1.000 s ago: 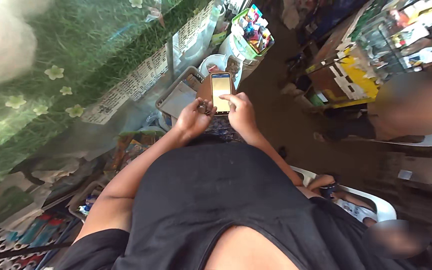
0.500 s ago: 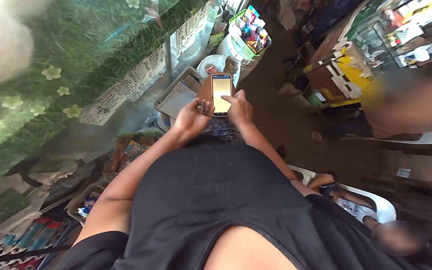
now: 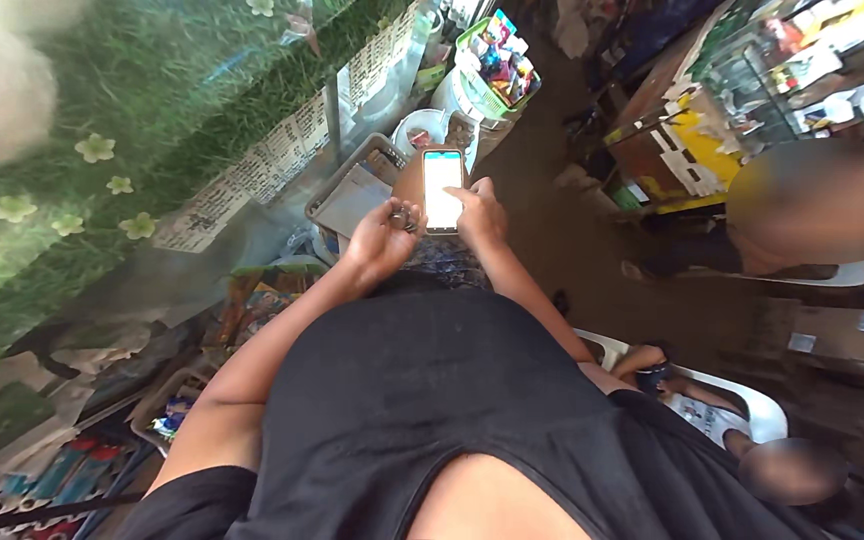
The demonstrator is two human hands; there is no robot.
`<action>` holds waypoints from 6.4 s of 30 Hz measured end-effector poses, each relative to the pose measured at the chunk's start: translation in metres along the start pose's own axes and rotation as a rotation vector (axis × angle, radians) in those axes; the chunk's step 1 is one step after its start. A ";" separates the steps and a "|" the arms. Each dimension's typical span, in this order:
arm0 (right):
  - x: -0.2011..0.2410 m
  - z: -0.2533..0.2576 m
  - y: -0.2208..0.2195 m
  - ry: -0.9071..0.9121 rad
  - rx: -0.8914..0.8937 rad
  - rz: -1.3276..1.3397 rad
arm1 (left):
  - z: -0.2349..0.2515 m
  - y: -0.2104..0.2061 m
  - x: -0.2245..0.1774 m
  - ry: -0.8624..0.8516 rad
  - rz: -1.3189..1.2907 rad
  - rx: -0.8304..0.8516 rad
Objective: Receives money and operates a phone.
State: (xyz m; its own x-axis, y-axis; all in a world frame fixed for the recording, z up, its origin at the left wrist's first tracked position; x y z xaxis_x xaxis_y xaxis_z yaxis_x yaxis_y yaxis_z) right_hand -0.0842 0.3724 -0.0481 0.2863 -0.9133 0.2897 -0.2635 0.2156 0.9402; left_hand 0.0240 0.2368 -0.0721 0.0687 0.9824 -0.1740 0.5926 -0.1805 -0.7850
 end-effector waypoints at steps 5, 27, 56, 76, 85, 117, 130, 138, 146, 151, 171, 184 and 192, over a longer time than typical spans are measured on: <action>-0.004 0.001 0.003 -0.010 -0.054 0.041 | 0.001 0.001 0.000 0.003 0.008 -0.003; -0.013 0.015 0.011 0.069 -0.158 0.105 | 0.004 0.002 0.004 0.013 -0.009 -0.034; -0.034 -0.011 -0.003 0.193 -0.223 0.104 | 0.012 -0.005 0.003 0.019 0.024 -0.027; -0.042 -0.024 -0.004 0.278 -0.225 0.114 | 0.011 -0.005 0.004 0.006 -0.001 -0.024; -0.047 -0.020 -0.003 -0.008 -0.001 0.787 | 0.013 -0.004 0.006 0.010 -0.003 -0.021; 0.031 -0.039 0.012 0.216 0.180 0.850 | 0.002 -0.011 0.009 0.001 0.085 0.150; 0.036 -0.038 0.015 0.161 0.128 0.655 | -0.003 -0.014 0.011 0.058 0.067 0.249; 0.035 -0.049 0.028 0.392 0.126 0.678 | -0.008 -0.022 0.011 0.080 0.150 0.281; 0.030 -0.057 0.049 0.478 -0.068 0.645 | -0.015 -0.029 0.011 0.102 0.225 0.460; 0.029 -0.053 0.059 0.488 -0.181 0.588 | -0.016 -0.031 0.012 0.119 0.201 0.548; 0.031 -0.053 0.061 0.558 -0.137 0.513 | -0.008 -0.027 0.009 0.170 0.174 0.537; 0.010 -0.042 0.034 -0.107 0.569 1.558 | -0.006 -0.023 0.004 0.161 0.173 0.440; 0.012 -0.043 0.036 -0.094 0.585 1.620 | -0.004 -0.025 0.004 0.150 0.179 0.509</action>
State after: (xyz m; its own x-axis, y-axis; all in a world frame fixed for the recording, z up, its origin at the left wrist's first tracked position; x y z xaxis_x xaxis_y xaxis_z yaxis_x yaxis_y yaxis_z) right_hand -0.0504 0.3843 -0.0026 -0.6328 0.0693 0.7712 -0.4864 0.7394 -0.4655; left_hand 0.0131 0.2458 -0.0508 0.2684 0.9236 -0.2737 0.1018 -0.3097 -0.9454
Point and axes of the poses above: each hand's wrist, its own z-axis towards the middle knuckle, its own y-axis out of the back of the hand, x = y × z, the point moved 5 cm from there along z, towards the middle knuckle, and after that the axes turned 1 degree about x, right-handed, at the moved point
